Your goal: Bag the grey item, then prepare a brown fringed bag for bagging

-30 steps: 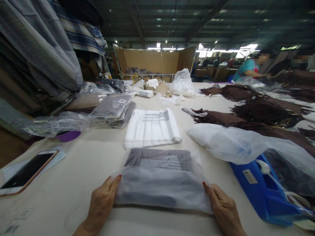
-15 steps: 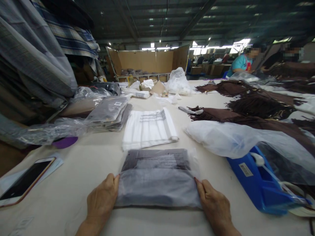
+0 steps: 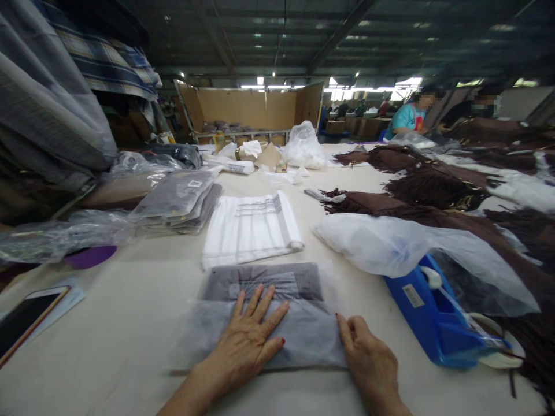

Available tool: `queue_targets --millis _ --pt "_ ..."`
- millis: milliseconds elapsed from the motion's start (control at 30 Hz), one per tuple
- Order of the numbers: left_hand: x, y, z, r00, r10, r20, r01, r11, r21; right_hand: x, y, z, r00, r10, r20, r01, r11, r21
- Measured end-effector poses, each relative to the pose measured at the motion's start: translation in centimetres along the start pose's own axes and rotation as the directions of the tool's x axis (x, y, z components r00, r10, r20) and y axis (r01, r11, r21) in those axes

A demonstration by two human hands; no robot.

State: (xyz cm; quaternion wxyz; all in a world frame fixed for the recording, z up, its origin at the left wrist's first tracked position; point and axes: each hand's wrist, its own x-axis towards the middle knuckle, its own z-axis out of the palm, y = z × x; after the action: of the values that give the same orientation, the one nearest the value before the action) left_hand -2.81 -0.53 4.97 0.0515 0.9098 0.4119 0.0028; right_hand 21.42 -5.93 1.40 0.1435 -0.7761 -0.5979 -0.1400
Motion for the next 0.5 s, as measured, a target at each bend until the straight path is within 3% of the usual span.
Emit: queue_targets --millis 100,167,233,300,333,400,500 --pt "-0.4 -0.7 1.1 0.996 0.04 -0.077 -0.036 0.998 0.055 -0.5 1.2 -0.7 0.998 0.053 -0.036 -0.05 0.996 0.08" --pt "-0.5 -1.1 1.9 0.986 0.064 -0.152 -0.047 0.993 0.109 -0.6 2.9 -2.0 0.985 0.047 -0.167 -0.009 0.975 0.224" --pt "-0.4 -1.3 2.6 0.976 0.061 -0.208 -0.034 0.99 0.134 -0.1 5.4 -3.8 0.921 0.075 -0.381 0.045 0.954 0.296" --pt "-0.2 -1.3 2.8 0.979 0.034 -0.199 -0.011 0.993 0.114 1.0 8.6 -5.9 0.845 0.208 -0.492 -0.04 0.943 0.33" --pt "0.0 -1.3 2.7 0.984 0.018 -0.178 -0.002 0.996 0.094 1.7 10.2 -6.8 0.832 0.321 -0.452 -0.144 0.912 0.384" --pt "0.2 -1.2 2.4 0.992 -0.004 -0.129 0.012 0.998 0.056 3.2 13.2 -8.2 0.825 0.523 -0.213 -0.365 0.781 0.507" --pt "0.3 -1.2 2.2 0.993 -0.028 -0.114 0.032 0.999 0.025 4.8 15.8 -8.6 0.815 0.563 0.134 -0.513 0.595 0.619"
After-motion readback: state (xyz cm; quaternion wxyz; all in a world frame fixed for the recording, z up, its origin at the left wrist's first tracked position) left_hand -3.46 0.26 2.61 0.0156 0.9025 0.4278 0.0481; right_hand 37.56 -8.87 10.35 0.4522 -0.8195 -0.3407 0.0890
